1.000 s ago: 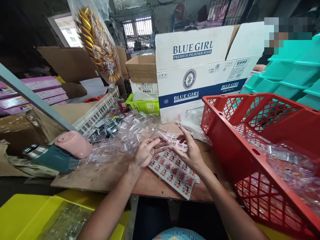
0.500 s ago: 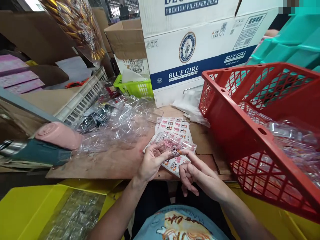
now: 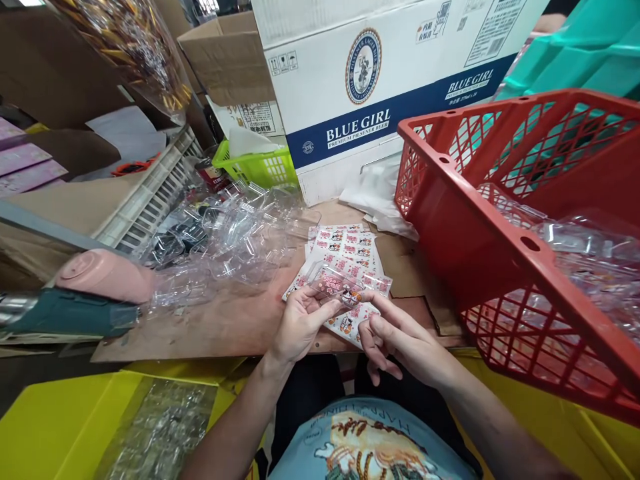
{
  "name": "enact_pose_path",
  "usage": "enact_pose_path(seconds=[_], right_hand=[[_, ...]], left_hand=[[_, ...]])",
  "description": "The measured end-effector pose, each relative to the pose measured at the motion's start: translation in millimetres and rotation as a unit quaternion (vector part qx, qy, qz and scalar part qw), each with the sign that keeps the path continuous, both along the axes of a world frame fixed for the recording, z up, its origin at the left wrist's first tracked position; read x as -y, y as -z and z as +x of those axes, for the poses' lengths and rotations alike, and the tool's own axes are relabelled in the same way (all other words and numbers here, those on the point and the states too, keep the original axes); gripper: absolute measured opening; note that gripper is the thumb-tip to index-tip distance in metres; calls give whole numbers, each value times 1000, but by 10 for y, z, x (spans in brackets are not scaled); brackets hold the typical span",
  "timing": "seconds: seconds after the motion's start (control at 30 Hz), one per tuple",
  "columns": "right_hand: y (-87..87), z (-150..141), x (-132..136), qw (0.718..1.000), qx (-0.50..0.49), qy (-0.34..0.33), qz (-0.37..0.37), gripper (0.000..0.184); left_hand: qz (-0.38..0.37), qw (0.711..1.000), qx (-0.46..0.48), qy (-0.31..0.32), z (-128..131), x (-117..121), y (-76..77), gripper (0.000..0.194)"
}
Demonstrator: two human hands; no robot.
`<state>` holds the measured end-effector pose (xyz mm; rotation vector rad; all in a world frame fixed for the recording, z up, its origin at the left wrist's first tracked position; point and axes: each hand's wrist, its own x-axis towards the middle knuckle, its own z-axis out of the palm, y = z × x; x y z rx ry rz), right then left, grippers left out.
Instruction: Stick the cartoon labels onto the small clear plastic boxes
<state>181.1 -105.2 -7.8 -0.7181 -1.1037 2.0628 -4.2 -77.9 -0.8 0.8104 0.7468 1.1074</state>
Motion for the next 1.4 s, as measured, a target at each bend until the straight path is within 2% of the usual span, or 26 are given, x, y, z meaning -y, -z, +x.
enact_pose_path(seconds=[0.2,0.47,0.73,0.9,1.2,1.33,1.4], right_hand=[[1,-20,-13,1000,16,5,-8,48],[-21,-59,-25,999,42,13,-7,47],[-59,-115,-8,998,53,20,-15,47],[-124,-150,7,998,62,31,-10,50],[-156,-193,15,996,73,45,0,46],[-142,-215,11,990,125,64,17,49],[-102,-178,7,979,179,84,56,49]], left_hand=[[10,1000,-10,-7,1,-14,1,22],[15,999,-29,-12,-33,-23,80,28],[-2,1000,17,8,-64,6,5,25],[-34,999,22,-26,-26,19,-19,28],[-19,998,-22,-56,43,12,-15,24],[-2,995,-57,-85,97,48,26,25],[14,991,-82,-109,97,65,44,26]])
